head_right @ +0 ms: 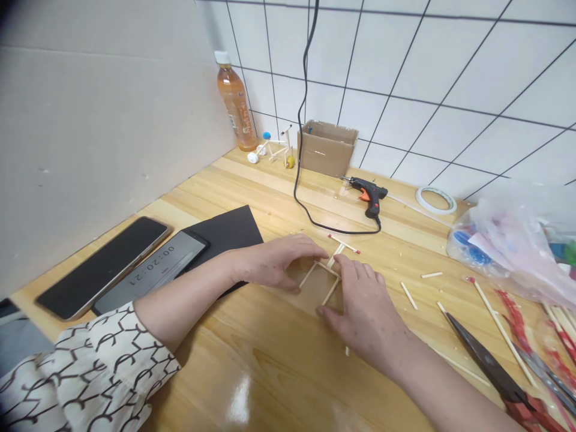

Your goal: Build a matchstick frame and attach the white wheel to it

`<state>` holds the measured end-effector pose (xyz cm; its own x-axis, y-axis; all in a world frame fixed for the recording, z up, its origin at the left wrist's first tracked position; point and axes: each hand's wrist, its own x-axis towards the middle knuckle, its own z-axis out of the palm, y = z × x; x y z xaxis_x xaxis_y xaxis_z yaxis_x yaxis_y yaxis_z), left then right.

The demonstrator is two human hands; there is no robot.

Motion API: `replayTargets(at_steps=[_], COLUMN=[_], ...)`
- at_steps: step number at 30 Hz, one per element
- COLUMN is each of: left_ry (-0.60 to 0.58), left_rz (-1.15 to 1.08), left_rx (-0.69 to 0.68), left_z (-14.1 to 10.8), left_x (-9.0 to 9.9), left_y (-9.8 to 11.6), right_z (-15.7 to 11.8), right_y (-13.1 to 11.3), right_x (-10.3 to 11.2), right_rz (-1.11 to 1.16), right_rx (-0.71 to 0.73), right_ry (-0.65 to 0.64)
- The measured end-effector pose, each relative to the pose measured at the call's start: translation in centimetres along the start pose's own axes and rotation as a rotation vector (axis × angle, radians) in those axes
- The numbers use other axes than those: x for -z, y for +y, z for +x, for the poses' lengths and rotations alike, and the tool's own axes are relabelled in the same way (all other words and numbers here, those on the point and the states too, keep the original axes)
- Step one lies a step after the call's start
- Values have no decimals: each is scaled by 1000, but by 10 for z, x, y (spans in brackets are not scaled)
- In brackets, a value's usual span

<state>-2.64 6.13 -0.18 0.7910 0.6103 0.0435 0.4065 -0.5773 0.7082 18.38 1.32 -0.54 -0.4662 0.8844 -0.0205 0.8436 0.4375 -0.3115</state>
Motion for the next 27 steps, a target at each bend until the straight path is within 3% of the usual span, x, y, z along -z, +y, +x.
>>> replayTargets(at_steps=[27], left_ry=[4], left_rz=[15], left_rx=[-7], left_z=[0], left_x=[-1], left_y=[0], right_z=[0], right_y=[3], right_x=[-2], right_rz=[24], right_rx=[19], right_ry=[27])
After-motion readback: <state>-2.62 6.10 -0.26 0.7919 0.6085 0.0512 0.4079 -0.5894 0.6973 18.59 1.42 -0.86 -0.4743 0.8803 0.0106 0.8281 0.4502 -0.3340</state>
